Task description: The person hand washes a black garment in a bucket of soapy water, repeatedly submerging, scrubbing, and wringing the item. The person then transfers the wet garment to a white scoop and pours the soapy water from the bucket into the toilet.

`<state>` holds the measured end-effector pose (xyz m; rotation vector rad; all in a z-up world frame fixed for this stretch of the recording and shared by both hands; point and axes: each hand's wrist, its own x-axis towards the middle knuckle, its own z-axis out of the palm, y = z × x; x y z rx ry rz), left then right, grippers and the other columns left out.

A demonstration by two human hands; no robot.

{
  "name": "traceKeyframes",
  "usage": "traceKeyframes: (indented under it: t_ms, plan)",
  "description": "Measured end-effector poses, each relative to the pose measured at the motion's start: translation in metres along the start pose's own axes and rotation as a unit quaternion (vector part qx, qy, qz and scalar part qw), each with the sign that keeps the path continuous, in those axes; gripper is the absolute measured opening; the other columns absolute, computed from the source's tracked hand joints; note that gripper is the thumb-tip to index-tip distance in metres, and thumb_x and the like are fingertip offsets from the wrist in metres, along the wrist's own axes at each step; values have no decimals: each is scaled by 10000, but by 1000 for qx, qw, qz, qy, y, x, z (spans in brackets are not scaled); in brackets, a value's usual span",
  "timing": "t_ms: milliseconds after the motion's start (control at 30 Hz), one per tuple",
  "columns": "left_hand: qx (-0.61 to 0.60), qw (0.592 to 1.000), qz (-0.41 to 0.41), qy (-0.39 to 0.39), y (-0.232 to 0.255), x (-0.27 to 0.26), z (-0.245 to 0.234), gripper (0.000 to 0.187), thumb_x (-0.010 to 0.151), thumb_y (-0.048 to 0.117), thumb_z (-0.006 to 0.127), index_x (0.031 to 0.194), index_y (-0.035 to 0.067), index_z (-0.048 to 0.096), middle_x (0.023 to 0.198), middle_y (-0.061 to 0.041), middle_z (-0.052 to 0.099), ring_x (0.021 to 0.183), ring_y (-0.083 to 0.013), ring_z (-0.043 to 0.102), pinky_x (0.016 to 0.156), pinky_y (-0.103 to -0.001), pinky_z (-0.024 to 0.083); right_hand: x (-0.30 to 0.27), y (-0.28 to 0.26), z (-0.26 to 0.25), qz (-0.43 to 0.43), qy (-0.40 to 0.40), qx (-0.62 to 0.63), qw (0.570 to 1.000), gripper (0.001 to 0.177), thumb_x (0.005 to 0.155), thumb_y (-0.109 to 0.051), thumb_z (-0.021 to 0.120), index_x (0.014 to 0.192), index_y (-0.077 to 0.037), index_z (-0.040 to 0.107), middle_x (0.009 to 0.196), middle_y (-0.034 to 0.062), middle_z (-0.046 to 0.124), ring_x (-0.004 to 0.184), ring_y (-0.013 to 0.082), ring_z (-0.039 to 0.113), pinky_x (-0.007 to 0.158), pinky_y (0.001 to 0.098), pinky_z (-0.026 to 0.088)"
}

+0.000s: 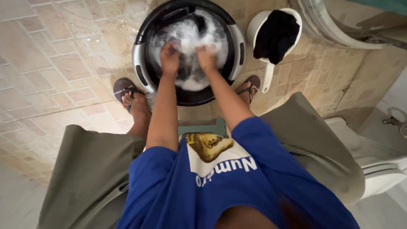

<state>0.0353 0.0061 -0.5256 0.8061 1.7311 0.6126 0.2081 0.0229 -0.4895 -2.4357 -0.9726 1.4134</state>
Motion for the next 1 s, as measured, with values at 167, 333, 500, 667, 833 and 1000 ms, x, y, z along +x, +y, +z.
traceKeyframes:
  t_ms: [167, 333, 500, 667, 833, 1000]
  plan:
    - [-488, 838, -244, -14, 23, -8, 9, 229, 997, 216, 552, 1224, 238, 577, 1188, -24, 687, 1080, -194, 665, 919, -342, 554, -31, -15, 3, -154, -12, 266, 951, 393, 1056, -351, 553, 1271, -25, 592, 1160, 142, 729, 1078, 211, 667, 980, 335, 485]
    - [-94, 992, -54, -64, 2, -11, 37, 472, 971, 354, 619, 1273, -8, 644, 1140, -144, 721, 1005, -224, 657, 864, -386, 560, -99, -92, 2, -139, 66, 275, 949, 437, 1095, -421, 511, 1166, -10, 640, 1000, 161, 735, 935, 208, 651, 878, 352, 538]
    - [-330, 915, -228, -42, 18, -34, 44, 514, 1027, 412, 505, 1278, -25, 607, 1172, -159, 699, 1028, -280, 671, 898, -430, 544, -76, -115, -21, -121, 80, 118, 982, 495, 922, -450, 644, 1087, 16, 633, 885, 204, 759, 815, 336, 746, 737, 414, 550]
    - [-135, 980, -143, 35, 86, -59, 10, 530, 1034, 429, 597, 1298, -31, 571, 1202, -191, 701, 1094, -310, 677, 995, -410, 521, -7, -45, -18, -139, 89, -44, 985, 423, 1047, -401, 599, 1082, 14, 672, 997, 267, 712, 952, 455, 662, 843, 501, 505]
    - [123, 969, 149, 157, 130, -82, -19, 641, 915, 301, 683, 1376, -62, 424, 1263, -305, 613, 1136, -477, 605, 938, -477, 501, 15, 5, -20, -236, 108, -282, 924, 272, 1017, -245, 507, 1092, -58, 691, 1084, 225, 724, 1092, 416, 679, 965, 477, 520]
    - [361, 931, 52, -23, 43, -52, 0, 319, 1083, 250, 518, 1332, 62, 589, 1260, -304, 627, 993, -456, 660, 839, -538, 533, -2, 8, 6, -276, 173, -33, 945, 322, 996, -232, 539, 1213, -8, 622, 1170, 248, 691, 1128, 406, 655, 993, 468, 506]
